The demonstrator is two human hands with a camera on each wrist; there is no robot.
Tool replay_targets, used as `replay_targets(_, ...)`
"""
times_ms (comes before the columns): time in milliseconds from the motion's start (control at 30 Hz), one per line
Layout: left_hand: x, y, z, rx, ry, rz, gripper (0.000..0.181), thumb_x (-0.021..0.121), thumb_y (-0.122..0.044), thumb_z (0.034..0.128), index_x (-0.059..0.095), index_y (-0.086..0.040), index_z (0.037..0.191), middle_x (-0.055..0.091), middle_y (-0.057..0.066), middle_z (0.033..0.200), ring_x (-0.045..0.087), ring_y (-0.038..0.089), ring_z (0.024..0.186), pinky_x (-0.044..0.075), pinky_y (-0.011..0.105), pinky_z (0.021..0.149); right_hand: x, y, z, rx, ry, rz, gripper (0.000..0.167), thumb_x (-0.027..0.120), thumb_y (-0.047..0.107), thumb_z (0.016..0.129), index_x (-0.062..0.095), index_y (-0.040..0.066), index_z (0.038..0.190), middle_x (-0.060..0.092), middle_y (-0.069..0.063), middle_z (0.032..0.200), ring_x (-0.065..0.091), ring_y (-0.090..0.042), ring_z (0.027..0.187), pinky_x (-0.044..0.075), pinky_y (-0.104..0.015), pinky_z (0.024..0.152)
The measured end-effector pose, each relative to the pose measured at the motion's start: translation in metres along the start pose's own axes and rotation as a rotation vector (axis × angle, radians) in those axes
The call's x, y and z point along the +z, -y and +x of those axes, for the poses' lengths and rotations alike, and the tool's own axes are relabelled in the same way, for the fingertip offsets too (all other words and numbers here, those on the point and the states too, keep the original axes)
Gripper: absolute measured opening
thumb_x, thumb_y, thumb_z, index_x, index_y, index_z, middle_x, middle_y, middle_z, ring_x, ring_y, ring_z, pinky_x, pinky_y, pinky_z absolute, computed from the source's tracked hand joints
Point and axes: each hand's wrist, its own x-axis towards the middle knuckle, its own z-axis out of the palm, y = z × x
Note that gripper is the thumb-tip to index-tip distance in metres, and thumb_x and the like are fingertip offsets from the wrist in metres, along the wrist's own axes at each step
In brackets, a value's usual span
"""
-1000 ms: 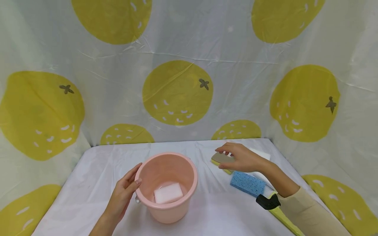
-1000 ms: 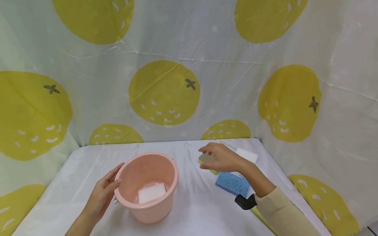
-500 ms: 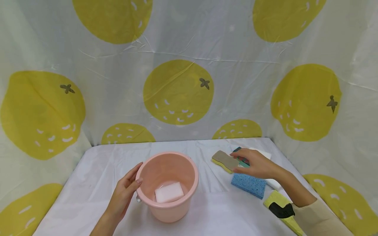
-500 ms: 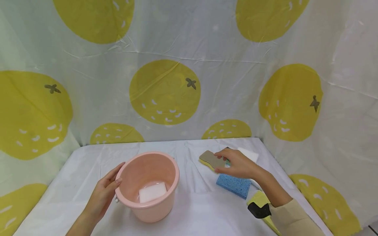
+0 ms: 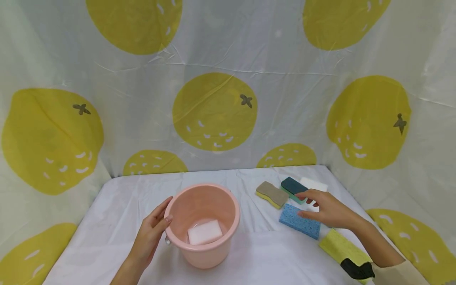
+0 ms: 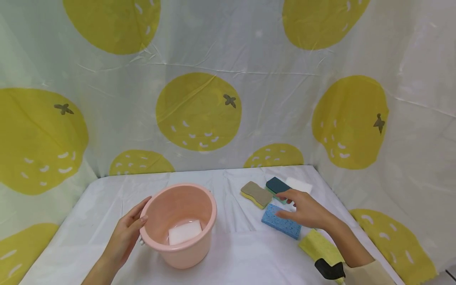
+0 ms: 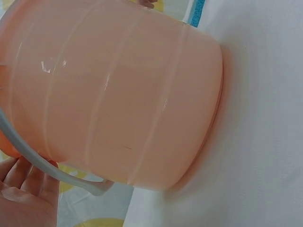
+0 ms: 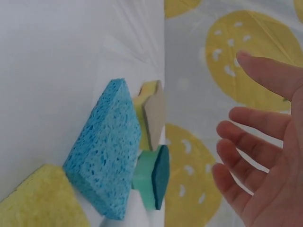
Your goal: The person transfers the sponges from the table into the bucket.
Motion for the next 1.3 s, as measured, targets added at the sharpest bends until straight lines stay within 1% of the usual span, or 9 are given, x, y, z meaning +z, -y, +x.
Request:
replay_targets(133, 0.002, 0.0, 0.0, -0.007, 0.003, -0.004, 0.059, 0.054, -0.007, 0.1061, 0.032, 0.0, 0.16, 0.032, 0.021, 0.163, 0.048, 0.009, 0.137, 0.044, 0.024, 0.105, 0.0, -0.006, -0.016, 0.035, -0.003, -0.002, 0.05, 0.078, 0.034, 0.094, 0.066, 0.004, 0.132, 0.065, 0.003, 0.116, 0.061, -0.015, 0.098, 0.057, -0.039, 0.08)
replay_targets(367, 0.0, 0.002, 0.003, 0.0, -0.003, 0.006, 0.058, 0.054, -0.007, 0.1061, 0.033, 0.0, 0.16, 0.034, 0.02, 0.162, 0.048, 0.009, 0.138, 0.044, 0.024, 0.105, 0.006, -0.017, -0.037, 0.094, -0.001, 0.0, 0.051, 0.08, 0.033, 0.092, 0.067, 0.005, 0.132, 0.068, -0.003, 0.115, 0.063, -0.021, 0.097, 0.058, -0.037, 0.078)
replay_targets(467, 0.0, 0.002, 0.003, -0.001, -0.007, 0.007, 0.058, 0.055, -0.007, 0.106, 0.034, 0.0, 0.16, 0.034, 0.02, 0.162, 0.048, 0.01, 0.138, 0.044, 0.024, 0.105, 0.01, -0.021, -0.046, 0.122, 0.0, 0.003, 0.051, 0.081, 0.032, 0.091, 0.066, 0.003, 0.131, 0.068, -0.003, 0.115, 0.062, -0.023, 0.097, 0.058, -0.036, 0.078)
replay_targets(600, 0.002, 0.002, 0.002, -0.013, -0.014, 0.002, 0.059, 0.055, -0.007, 0.1057, 0.033, 0.001, 0.16, 0.034, 0.02, 0.162, 0.049, 0.008, 0.137, 0.044, 0.024, 0.104, 0.014, -0.024, -0.061, 0.183, 0.013, 0.002, 0.053, 0.081, 0.033, 0.091, 0.066, 0.001, 0.131, 0.068, -0.004, 0.117, 0.062, -0.025, 0.097, 0.057, -0.035, 0.077)
replay_targets(833, 0.003, 0.003, 0.004, -0.013, -0.006, -0.009, 0.059, 0.056, -0.008, 0.1057, 0.033, -0.001, 0.16, 0.034, 0.018, 0.163, 0.048, 0.01, 0.138, 0.044, 0.024, 0.105, 0.019, -0.029, -0.079, 0.278, 0.035, -0.002, 0.062, 0.08, 0.036, 0.091, 0.062, -0.003, 0.135, 0.066, -0.012, 0.125, 0.061, -0.028, 0.101, 0.056, -0.033, 0.076)
replay_targets(933, 0.003, 0.003, 0.004, -0.015, -0.014, -0.004, 0.059, 0.055, -0.007, 0.1056, 0.033, 0.0, 0.16, 0.034, 0.018, 0.162, 0.048, 0.01, 0.138, 0.044, 0.024, 0.105, 0.022, -0.03, -0.085, 0.291, 0.053, -0.001, 0.065, 0.081, 0.038, 0.09, 0.06, -0.004, 0.136, 0.065, -0.013, 0.127, 0.061, -0.03, 0.104, 0.057, -0.035, 0.077)
replay_targets(1067, 0.001, 0.002, 0.002, -0.016, -0.018, 0.004, 0.06, 0.055, -0.006, 0.1056, 0.032, 0.002, 0.16, 0.035, 0.019, 0.162, 0.048, 0.009, 0.138, 0.044, 0.024, 0.104, 0.028, -0.031, -0.094, 0.287, 0.054, -0.014, 0.066, 0.082, 0.038, 0.09, 0.06, -0.002, 0.138, 0.064, -0.014, 0.128, 0.063, -0.032, 0.103, 0.057, -0.036, 0.077)
replay_targets(1233, 0.0, 0.001, 0.002, -0.013, -0.019, 0.009, 0.059, 0.055, -0.006, 0.1057, 0.033, 0.001, 0.16, 0.035, 0.019, 0.162, 0.048, 0.009, 0.138, 0.045, 0.024, 0.104, 0.034, -0.034, -0.103, 0.301, 0.058, -0.077, 0.068, 0.082, 0.041, 0.088, 0.062, -0.002, 0.137, 0.064, -0.017, 0.127, 0.063, -0.029, 0.101, 0.056, -0.034, 0.076)
replay_targets(1300, -0.001, 0.001, 0.001, -0.012, -0.021, 0.01, 0.059, 0.055, -0.006, 0.1057, 0.033, 0.001, 0.16, 0.035, 0.019, 0.162, 0.049, 0.009, 0.137, 0.045, 0.025, 0.104, 0.035, -0.036, -0.104, 0.298, 0.074, -0.092, 0.069, 0.082, 0.042, 0.088, 0.062, -0.003, 0.136, 0.063, -0.021, 0.128, 0.063, -0.032, 0.104, 0.056, -0.037, 0.077)
